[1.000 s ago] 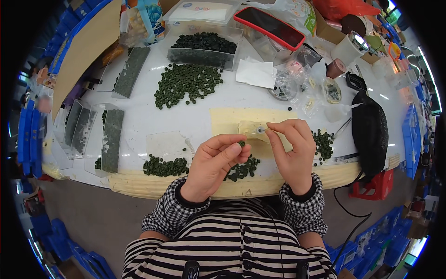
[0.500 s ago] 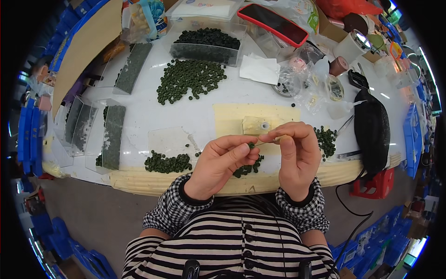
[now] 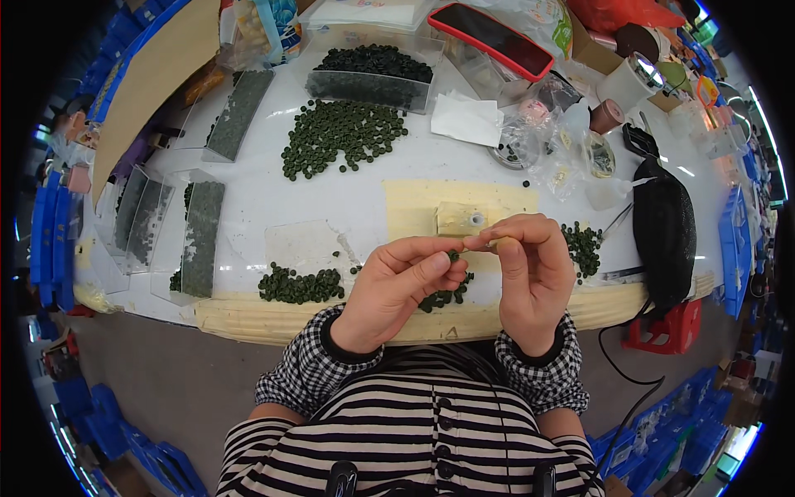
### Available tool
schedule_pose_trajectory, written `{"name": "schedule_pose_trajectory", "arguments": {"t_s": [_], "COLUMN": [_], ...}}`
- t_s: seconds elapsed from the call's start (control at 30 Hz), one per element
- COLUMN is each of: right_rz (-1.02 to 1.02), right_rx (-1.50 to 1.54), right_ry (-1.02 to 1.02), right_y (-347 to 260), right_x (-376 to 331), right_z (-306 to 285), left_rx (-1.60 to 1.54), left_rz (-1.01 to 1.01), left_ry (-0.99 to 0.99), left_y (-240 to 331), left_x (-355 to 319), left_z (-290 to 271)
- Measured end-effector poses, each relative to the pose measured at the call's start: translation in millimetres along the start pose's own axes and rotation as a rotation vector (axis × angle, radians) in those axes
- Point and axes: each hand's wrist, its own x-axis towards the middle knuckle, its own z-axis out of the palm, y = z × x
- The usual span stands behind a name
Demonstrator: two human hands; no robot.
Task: Assembling small green plastic parts by hand at a factory workbench.
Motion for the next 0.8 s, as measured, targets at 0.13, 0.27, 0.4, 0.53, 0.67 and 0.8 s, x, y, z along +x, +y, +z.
{"name": "schedule_pose_trajectory", "arguments": {"t_s": [0.13, 0.27, 0.4, 0.53, 0.67, 0.8], "right_rz": [0.029, -0.102, -0.267, -0.302, -0.291, -0.304], "right_rx": [0.153, -0.215, -0.618, -0.732, -0.766, -0.777], "right_ry": [0.108, 0.206, 0.154, 0.090, 0.020, 0.060], "right_y": [-4, 11, 19, 25, 28, 21], "right_x": [1, 7, 14, 15, 14, 10], "right_z": [2, -12, -12, -7, -10, -9], "left_rx": [0.053, 0.320, 0.399, 0.475, 0.468, 0.474], "left_rz": [0.040, 0.234, 0.377, 0.424, 0.446, 0.436], "left_ry": [0.031, 0.117, 0.123, 0.208, 0.220, 0.221], "left_y": [-1, -2, -5, -8, -8, -8], "left_x": [-1, -1, -1, -1, -1, -1], "left_z": [0, 3, 3, 4, 4, 3]}}
